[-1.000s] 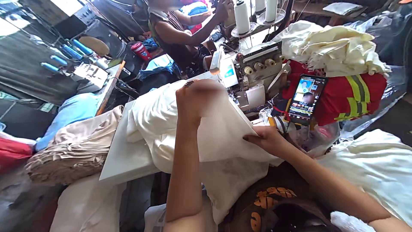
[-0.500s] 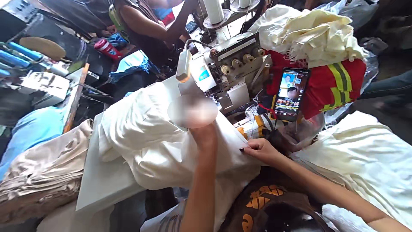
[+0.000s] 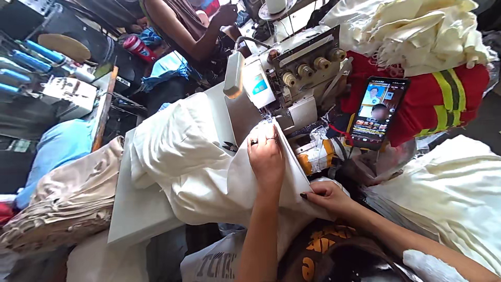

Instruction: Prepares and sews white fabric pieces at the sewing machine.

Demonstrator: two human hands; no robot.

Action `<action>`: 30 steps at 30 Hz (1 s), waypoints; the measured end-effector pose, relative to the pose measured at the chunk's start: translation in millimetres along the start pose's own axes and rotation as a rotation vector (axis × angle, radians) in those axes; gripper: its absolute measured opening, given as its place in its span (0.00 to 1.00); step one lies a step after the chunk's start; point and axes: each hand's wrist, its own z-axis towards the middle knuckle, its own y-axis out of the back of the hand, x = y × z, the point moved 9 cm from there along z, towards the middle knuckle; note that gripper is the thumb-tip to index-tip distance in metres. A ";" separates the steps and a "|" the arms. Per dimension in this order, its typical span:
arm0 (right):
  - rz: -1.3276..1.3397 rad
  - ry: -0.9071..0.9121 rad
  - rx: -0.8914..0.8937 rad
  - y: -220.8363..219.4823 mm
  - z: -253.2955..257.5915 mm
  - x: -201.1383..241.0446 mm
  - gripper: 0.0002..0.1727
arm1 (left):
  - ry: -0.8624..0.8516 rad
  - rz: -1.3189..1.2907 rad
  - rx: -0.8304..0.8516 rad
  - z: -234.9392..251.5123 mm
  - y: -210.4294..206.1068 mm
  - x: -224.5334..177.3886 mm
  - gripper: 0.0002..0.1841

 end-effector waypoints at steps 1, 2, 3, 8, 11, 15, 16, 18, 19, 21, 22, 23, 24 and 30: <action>0.010 -0.012 0.006 0.0 2.1 0.3 0.15 | 0.016 -0.016 0.030 5.1 -1.1 4.8 0.14; 0.025 -0.028 0.010 0.0 3.7 0.9 0.15 | 0.029 -0.040 0.067 11.0 -3.0 11.0 0.15; 0.050 -0.049 0.018 -0.2 4.8 1.7 0.14 | 0.044 -0.079 0.118 17.9 -5.7 18.9 0.16; 0.130 -0.049 0.077 -5.7 12.0 5.5 0.13 | 0.115 -0.262 0.335 57.2 -19.7 58.1 0.15; 0.085 -0.019 0.084 -7.4 26.2 10.2 0.15 | 0.154 -0.152 0.405 91.2 -41.9 75.1 0.18; 0.017 -0.018 0.017 -1.7 54.7 13.6 0.19 | 0.194 -0.047 0.429 120.5 -59.7 94.1 0.23; 0.012 -0.025 0.007 0.0 60.6 12.3 0.19 | 0.193 -0.065 0.375 124.9 -58.0 97.5 0.22; 0.008 -0.066 0.001 1.6 66.6 11.5 0.19 | 0.167 -0.136 0.193 125.9 -42.2 100.4 0.20; 0.009 -0.087 0.012 1.2 66.3 12.6 0.18 | 0.147 -0.176 0.085 120.1 -29.2 102.0 0.19; 0.008 -0.101 0.033 0.1 60.6 15.9 0.16 | 0.076 -0.280 -0.100 88.9 3.1 102.9 0.17; 0.009 -0.095 0.042 -0.3 55.0 16.3 0.15 | 0.046 -0.295 -0.170 60.3 18.5 101.8 0.17; 0.008 -0.092 0.057 0.1 47.9 15.1 0.13 | 0.047 -0.282 -0.194 23.1 29.7 101.7 0.17; 0.003 -0.093 0.069 0.7 41.2 13.0 0.12 | 0.076 -0.245 -0.186 -20.2 35.9 105.1 0.17; 0.043 -0.123 0.053 6.5 22.3 -2.5 0.10 | 0.893 -0.347 -0.291 -272.9 40.4 184.0 0.34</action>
